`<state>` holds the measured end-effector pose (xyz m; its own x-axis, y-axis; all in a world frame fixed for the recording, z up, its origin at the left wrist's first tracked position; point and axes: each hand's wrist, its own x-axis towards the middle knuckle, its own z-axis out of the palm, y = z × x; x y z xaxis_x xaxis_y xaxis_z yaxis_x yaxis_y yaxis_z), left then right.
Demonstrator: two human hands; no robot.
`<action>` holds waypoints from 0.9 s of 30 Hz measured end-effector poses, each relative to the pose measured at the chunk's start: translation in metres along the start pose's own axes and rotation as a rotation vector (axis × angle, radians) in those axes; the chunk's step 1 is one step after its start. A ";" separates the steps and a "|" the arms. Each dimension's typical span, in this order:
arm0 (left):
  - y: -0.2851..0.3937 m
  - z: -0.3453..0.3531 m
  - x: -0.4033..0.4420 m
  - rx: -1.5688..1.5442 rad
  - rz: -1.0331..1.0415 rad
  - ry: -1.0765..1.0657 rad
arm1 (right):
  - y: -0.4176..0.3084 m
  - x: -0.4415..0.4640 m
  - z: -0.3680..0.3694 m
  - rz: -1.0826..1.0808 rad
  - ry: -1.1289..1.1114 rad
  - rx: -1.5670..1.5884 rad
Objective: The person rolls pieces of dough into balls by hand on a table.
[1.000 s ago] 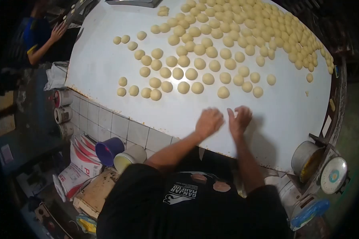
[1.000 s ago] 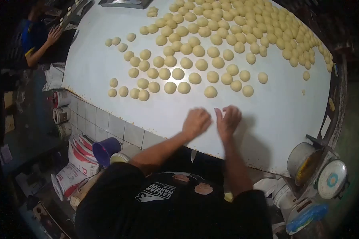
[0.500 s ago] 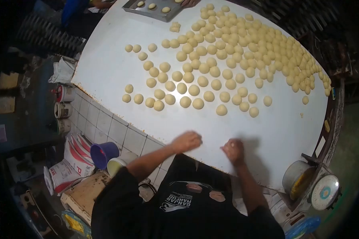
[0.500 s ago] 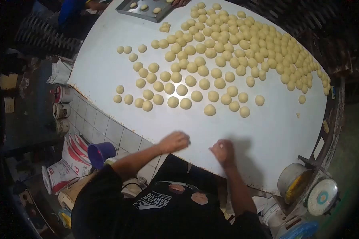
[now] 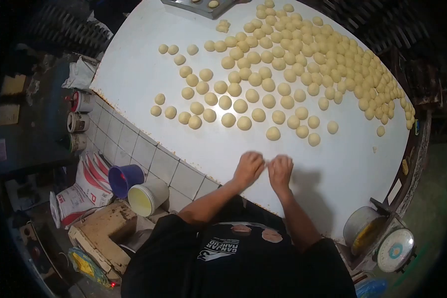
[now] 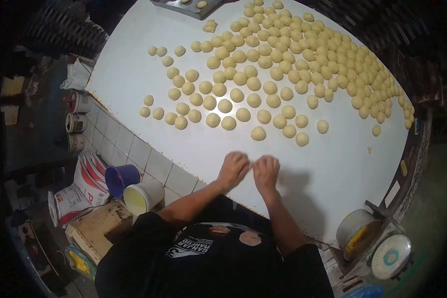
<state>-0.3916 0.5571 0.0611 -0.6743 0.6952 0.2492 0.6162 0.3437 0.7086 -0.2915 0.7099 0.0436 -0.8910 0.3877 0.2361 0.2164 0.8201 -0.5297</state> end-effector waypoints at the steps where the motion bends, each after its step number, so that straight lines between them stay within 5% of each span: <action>1: -0.010 -0.006 -0.022 -0.035 0.092 -0.108 | 0.009 -0.014 -0.018 -0.189 -0.067 0.049; 4: -0.074 -0.045 -0.026 0.078 0.205 -0.312 | 0.050 0.008 -0.038 -0.250 -0.189 -0.073; 6: -0.043 -0.030 0.024 0.179 0.043 -0.074 | 0.027 0.025 -0.034 -0.257 -0.183 -0.067; 8: -0.004 -0.009 0.028 0.140 -0.086 0.062 | 0.003 0.032 -0.017 0.020 0.030 0.013; 11: -0.042 -0.014 -0.031 -0.042 0.134 -0.245 | 0.053 -0.014 -0.039 -0.151 -0.257 -0.008; 12: -0.051 -0.040 -0.022 -0.014 0.205 -0.197 | 0.058 -0.006 -0.044 -0.216 -0.376 -0.051; 14: -0.045 -0.049 0.008 0.237 0.119 -0.109 | 0.050 0.026 -0.035 -0.154 -0.185 -0.170; 16: -0.022 -0.024 0.034 0.189 -0.088 0.046 | 0.017 0.046 -0.024 0.015 -0.020 -0.037; 17: -0.020 -0.016 0.020 0.138 -0.043 -0.038 | 0.015 0.033 -0.029 0.013 -0.020 -0.039; 20: -0.028 -0.039 -0.009 0.020 0.123 -0.103 | 0.035 0.005 -0.037 -0.292 -0.102 -0.013; 22: -0.068 -0.053 -0.014 0.088 0.223 -0.181 | 0.053 0.006 -0.036 0.048 -0.334 -0.441; 23: -0.057 -0.060 0.004 0.208 0.170 -0.138 | 0.058 0.012 -0.023 0.116 -0.125 -0.234; 24: -0.049 -0.053 0.021 0.190 0.100 -0.061 | 0.046 0.006 -0.027 0.100 -0.152 -0.246; 26: -0.063 -0.020 0.001 0.130 -0.033 -0.251 | 0.005 0.007 -0.020 0.219 -0.075 -0.069; 27: -0.056 -0.034 -0.018 0.131 0.222 -0.181 | 0.007 -0.013 -0.024 0.108 -0.076 -0.064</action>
<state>-0.4277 0.5042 0.0395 -0.4416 0.8592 0.2584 0.7952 0.2415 0.5562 -0.2690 0.7204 0.0559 -0.8881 0.4445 0.1170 0.3359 0.8014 -0.4950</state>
